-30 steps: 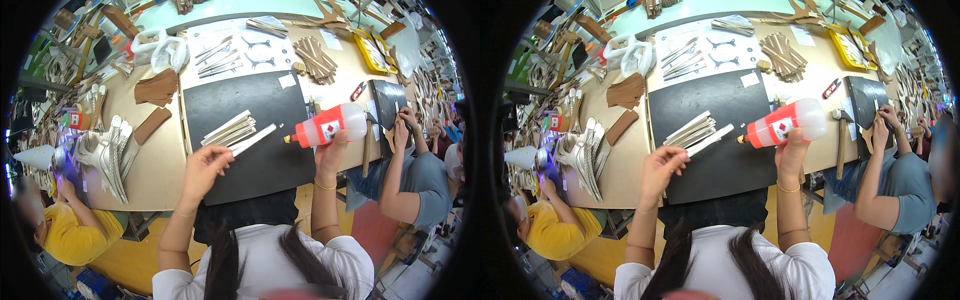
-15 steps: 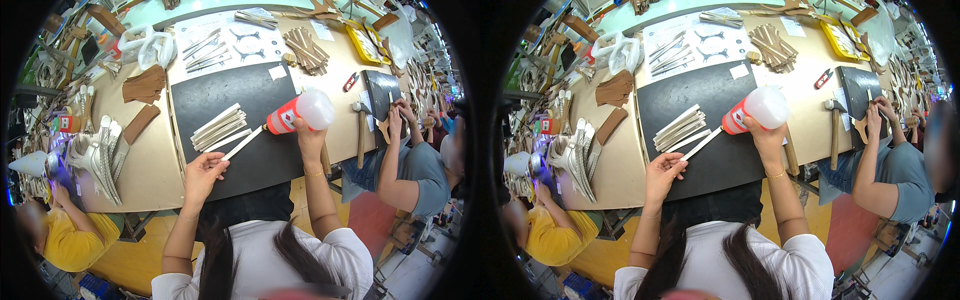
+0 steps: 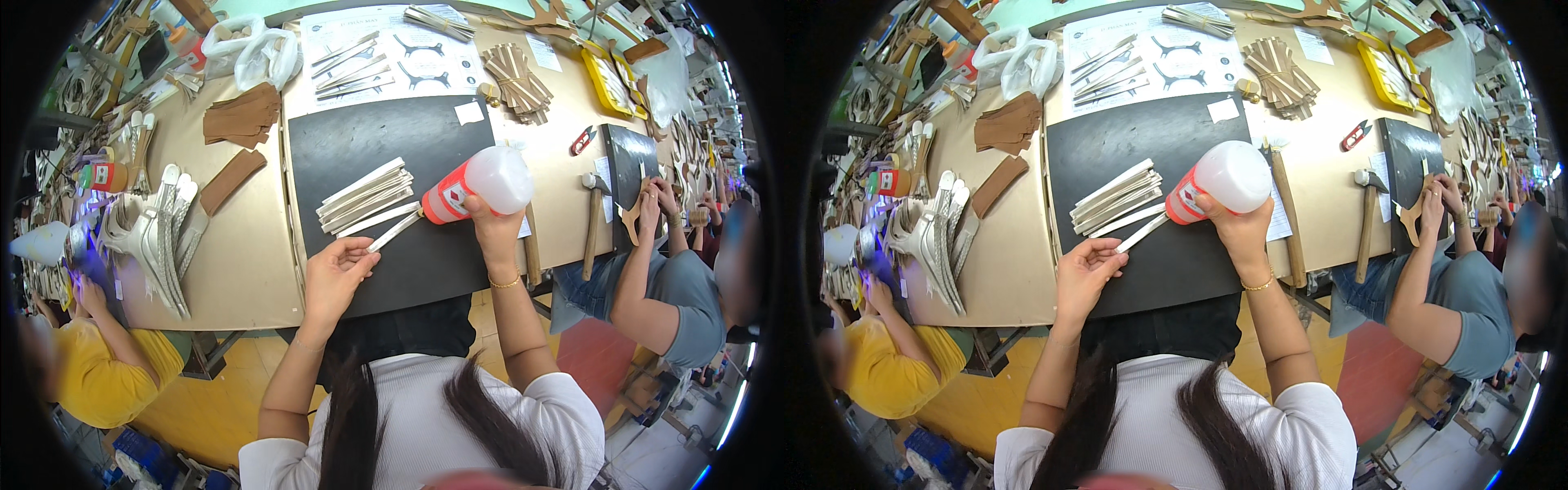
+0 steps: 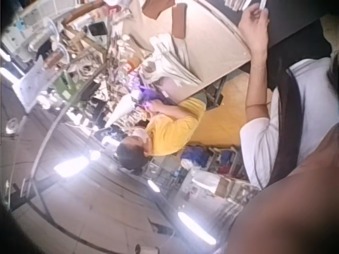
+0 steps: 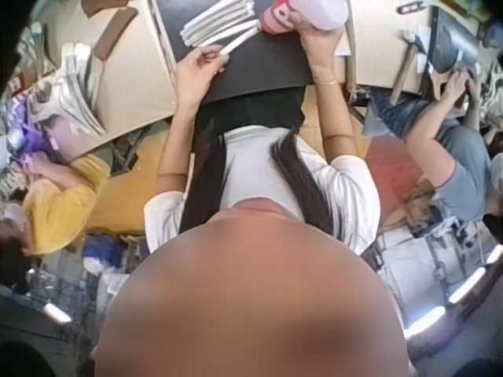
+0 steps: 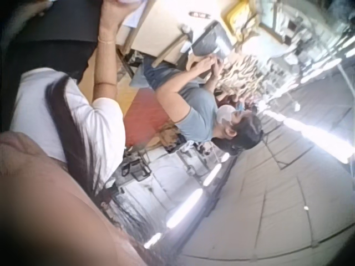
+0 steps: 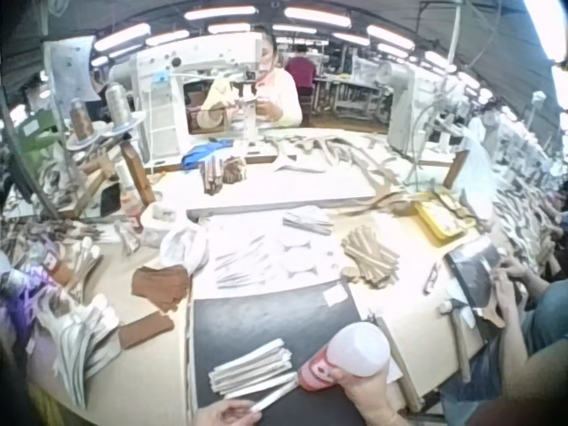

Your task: The person applies glue from a red bottle to thin white strips and then presses each strip onto a brown rectangular piece. The person repeats this process multiple times, handling the strips and brown pieces by hand.

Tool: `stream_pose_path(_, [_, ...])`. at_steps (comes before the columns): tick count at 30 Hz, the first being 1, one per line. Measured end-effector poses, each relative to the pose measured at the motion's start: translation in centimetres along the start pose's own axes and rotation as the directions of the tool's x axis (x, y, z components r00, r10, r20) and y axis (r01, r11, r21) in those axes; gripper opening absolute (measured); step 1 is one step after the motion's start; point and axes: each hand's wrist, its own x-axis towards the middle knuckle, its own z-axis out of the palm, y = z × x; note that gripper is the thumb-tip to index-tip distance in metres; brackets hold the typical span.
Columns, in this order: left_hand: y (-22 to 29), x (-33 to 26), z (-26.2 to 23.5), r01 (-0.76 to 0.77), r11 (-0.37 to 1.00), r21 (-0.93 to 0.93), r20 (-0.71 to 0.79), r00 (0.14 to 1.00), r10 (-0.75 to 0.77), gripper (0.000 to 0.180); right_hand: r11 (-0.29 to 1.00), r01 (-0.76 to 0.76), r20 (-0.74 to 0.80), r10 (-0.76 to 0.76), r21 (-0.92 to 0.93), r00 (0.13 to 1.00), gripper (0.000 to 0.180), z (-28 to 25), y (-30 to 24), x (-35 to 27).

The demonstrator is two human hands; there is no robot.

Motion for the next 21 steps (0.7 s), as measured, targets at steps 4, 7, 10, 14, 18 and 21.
stream_pose_path(4, [-0.1, 0.0, 0.0, -0.004, 1.0, 0.005, -0.005, 1.0, 0.004, 0.025, 0.998, -0.037, 0.044, 0.035, 0.048, 0.998, 0.043, 1.1, 0.2, -1.1])
stream_pose_path(7, [0.0, 0.0, 0.1, -0.011, 1.0, 0.007, 0.001, 1.0, 0.011, 0.025, 0.996, -0.044, 0.067, 0.039, 0.073, 0.997, 0.044, 1.8, 0.3, -1.9])
stream_pose_path(10, [0.2, -0.1, 0.1, 0.021, 1.0, -0.007, 0.008, 1.0, -0.021, 0.027, 0.989, -0.08, 0.074, 0.071, 0.122, 0.995, 0.046, 2.6, 0.4, -2.5])
stream_pose_path(14, [0.3, -0.2, 0.0, 0.015, 0.999, -0.032, 0.019, 1.0, -0.015, 0.027, 0.973, -0.131, 0.112, 0.111, 0.192, 0.987, 0.05, 3.3, 0.5, -2.9])
stream_pose_path(18, [-0.1, -0.3, 0.1, 0.002, 1.0, -0.018, 0.004, 1.0, -0.002, 0.027, 0.955, -0.171, 0.151, 0.137, 0.244, 0.979, 0.053, 3.7, 0.7, -3.4])
stream_pose_path(21, [0.0, -0.2, 0.2, -0.009, 1.0, -0.029, 0.022, 1.0, 0.009, 0.026, 0.952, -0.178, 0.126, 0.15, 0.249, 0.981, 0.057, 3.9, 0.9, -3.8])
